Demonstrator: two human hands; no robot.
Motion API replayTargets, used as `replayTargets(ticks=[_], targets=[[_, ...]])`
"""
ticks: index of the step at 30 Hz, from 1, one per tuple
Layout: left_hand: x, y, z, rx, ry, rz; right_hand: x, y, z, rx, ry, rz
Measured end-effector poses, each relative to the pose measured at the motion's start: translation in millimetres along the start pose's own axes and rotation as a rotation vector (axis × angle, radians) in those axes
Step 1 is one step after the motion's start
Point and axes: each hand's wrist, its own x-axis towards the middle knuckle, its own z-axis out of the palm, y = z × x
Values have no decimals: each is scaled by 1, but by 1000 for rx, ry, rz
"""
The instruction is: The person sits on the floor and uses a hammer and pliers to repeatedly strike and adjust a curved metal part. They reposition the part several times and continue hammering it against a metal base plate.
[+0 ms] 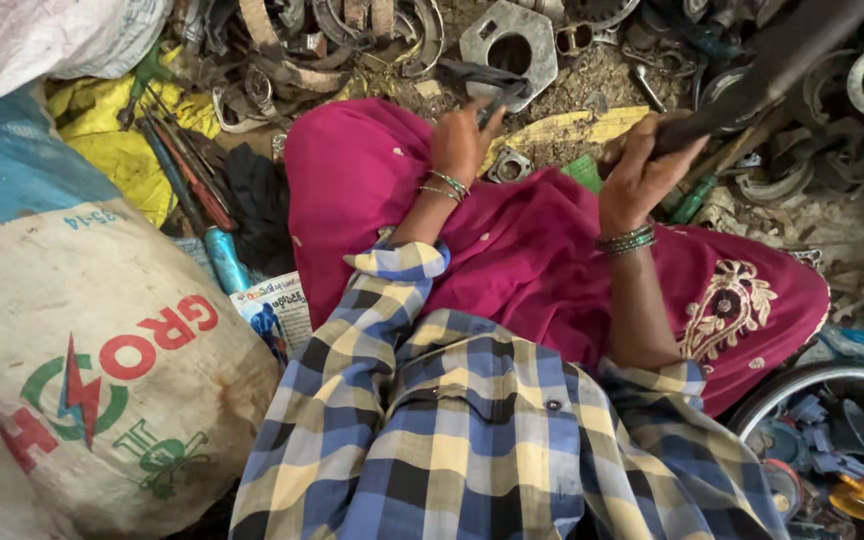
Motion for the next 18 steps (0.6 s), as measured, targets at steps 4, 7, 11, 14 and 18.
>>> replayTargets(ticks=[4,7,11,14,18], targets=[[-5,2,5,17,-32,78,-24,29,12,-519,-87,58],[-9,4,7,32,-20,121,-43,44,20,-719,-524,569],[-12,4,4,-11,-37,54,-27,39,9,-669,-219,221],[-11,2,3,-41,-39,53,9,16,0,-347,-50,157],[-10,1,4,-29,-44,49,17,11,6,-118,103,63]])
